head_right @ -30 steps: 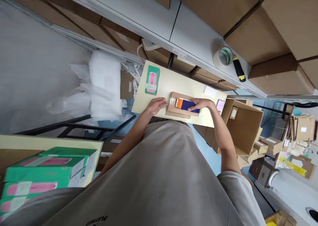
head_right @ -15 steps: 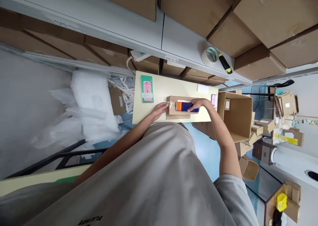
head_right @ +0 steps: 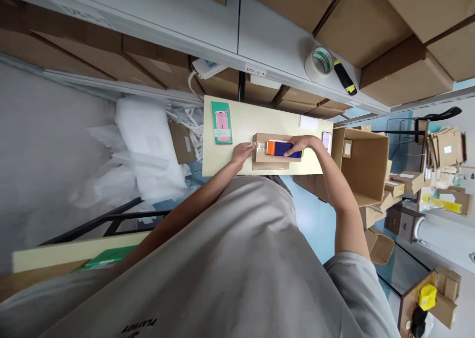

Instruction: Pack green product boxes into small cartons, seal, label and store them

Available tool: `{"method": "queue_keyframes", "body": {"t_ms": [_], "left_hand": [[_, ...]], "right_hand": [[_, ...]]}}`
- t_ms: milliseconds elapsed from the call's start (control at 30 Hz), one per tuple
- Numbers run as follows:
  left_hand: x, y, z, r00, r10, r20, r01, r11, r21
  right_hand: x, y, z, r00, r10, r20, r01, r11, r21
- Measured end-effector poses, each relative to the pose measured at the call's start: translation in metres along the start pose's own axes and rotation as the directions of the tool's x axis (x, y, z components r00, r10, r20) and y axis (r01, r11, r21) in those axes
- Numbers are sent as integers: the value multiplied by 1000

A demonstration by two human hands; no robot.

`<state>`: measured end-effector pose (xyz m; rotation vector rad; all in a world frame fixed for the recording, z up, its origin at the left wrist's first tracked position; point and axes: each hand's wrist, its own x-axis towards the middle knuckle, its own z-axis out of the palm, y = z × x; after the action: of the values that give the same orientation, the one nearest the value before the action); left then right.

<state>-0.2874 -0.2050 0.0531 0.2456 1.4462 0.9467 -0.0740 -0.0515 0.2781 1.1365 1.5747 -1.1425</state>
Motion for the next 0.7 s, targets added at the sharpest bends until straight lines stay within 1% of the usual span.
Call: {"method": "queue_keyframes", "body": {"t_ms": [33, 100, 167, 233, 333, 400, 500, 567, 633, 700], "left_hand": [[1, 2, 2, 999, 34, -35, -33, 999, 19], [0, 6, 5, 986, 142, -86, -134, 987, 84], [-5, 11, 10, 961, 258, -101, -242, 958, 151], [-13, 13, 15, 939, 326, -109, -301, 933, 198], [-27, 14, 25, 922, 349, -168, -303, 920, 251], [-33, 12, 29, 916, 336, -218, -288, 931, 225], [-35, 6, 34, 906, 305, -292, -269, 950, 157], [-35, 1, 38, 880, 314, -356, -266, 947, 179], [-35, -5, 41, 836, 349, -423, -277, 935, 223], [-35, -11, 44, 799, 365, -478, -296, 931, 216]], "right_hand": [[2, 3, -2, 1000, -22, 6, 22, 1000, -5], [7, 9, -6, 997, -72, 26, 72, 997, -6], [11, 14, -9, 991, -126, 53, 125, 992, 20], [15, 19, -11, 977, -188, 100, 182, 981, 60], [23, 25, -13, 945, -284, 165, 275, 959, 72], [29, 30, -14, 925, -339, 174, 335, 941, 48], [38, 35, -14, 897, -412, 161, 416, 909, 11], [43, 35, -15, 871, -457, 183, 465, 885, -4], [48, 34, -16, 845, -490, 212, 505, 863, -20], [52, 33, -16, 826, -523, 208, 541, 840, -35]]}}
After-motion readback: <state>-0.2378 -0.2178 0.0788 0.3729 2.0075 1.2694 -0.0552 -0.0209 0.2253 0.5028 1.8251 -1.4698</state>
